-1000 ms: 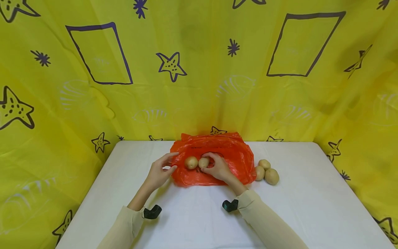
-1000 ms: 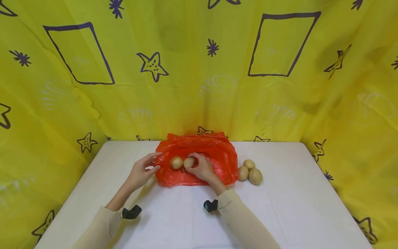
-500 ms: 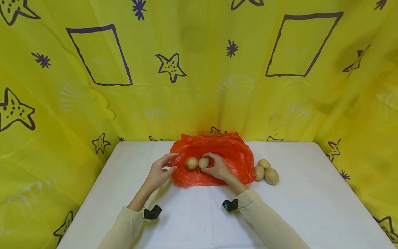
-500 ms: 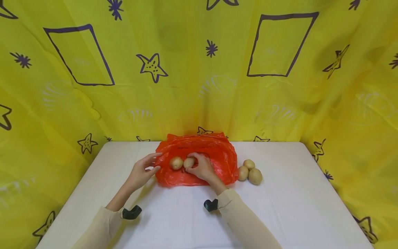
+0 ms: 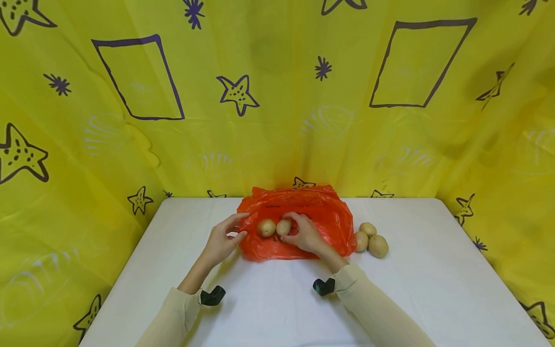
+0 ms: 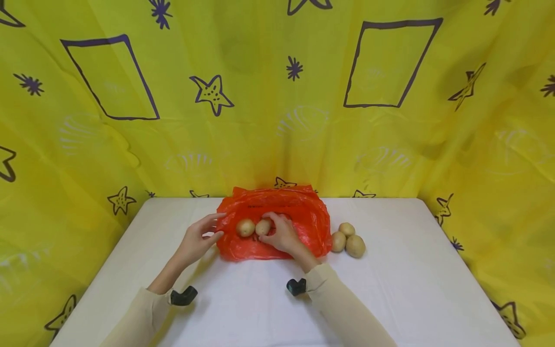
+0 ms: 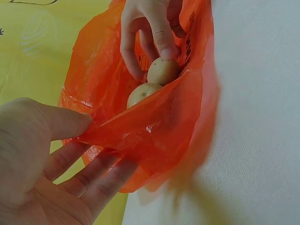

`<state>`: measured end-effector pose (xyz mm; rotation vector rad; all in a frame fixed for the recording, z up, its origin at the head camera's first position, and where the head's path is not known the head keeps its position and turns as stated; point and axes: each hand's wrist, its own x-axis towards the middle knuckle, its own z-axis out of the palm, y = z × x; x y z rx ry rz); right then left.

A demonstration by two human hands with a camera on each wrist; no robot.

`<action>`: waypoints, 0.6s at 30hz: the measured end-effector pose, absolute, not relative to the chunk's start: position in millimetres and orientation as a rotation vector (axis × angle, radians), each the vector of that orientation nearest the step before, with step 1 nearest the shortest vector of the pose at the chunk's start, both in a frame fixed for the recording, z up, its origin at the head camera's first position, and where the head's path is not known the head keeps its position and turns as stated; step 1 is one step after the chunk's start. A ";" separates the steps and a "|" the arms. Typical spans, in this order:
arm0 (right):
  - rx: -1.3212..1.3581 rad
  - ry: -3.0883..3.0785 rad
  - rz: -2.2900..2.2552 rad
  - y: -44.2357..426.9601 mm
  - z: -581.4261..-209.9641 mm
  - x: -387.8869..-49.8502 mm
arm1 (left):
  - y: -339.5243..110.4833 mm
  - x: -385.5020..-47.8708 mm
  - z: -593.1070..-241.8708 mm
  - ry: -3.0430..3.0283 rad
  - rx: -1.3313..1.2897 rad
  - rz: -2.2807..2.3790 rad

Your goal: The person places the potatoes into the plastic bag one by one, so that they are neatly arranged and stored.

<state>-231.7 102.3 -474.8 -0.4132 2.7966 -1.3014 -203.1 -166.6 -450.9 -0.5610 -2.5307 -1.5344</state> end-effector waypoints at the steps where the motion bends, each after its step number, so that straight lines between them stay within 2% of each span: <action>1: -0.420 2.800 -1.300 102.5 -474.4 -231.3 | -165.7 -202.3 -450.0 -2.531 -0.553 -1.532; 8: -0.432 2.819 -1.279 103.2 -472.0 -228.9 | -160.9 -197.7 -442.9 -2.532 -0.542 -1.519; 18: -0.504 2.836 -1.250 106.0 -464.0 -223.6 | -166.9 -203.8 -452.3 -2.523 -0.576 -1.524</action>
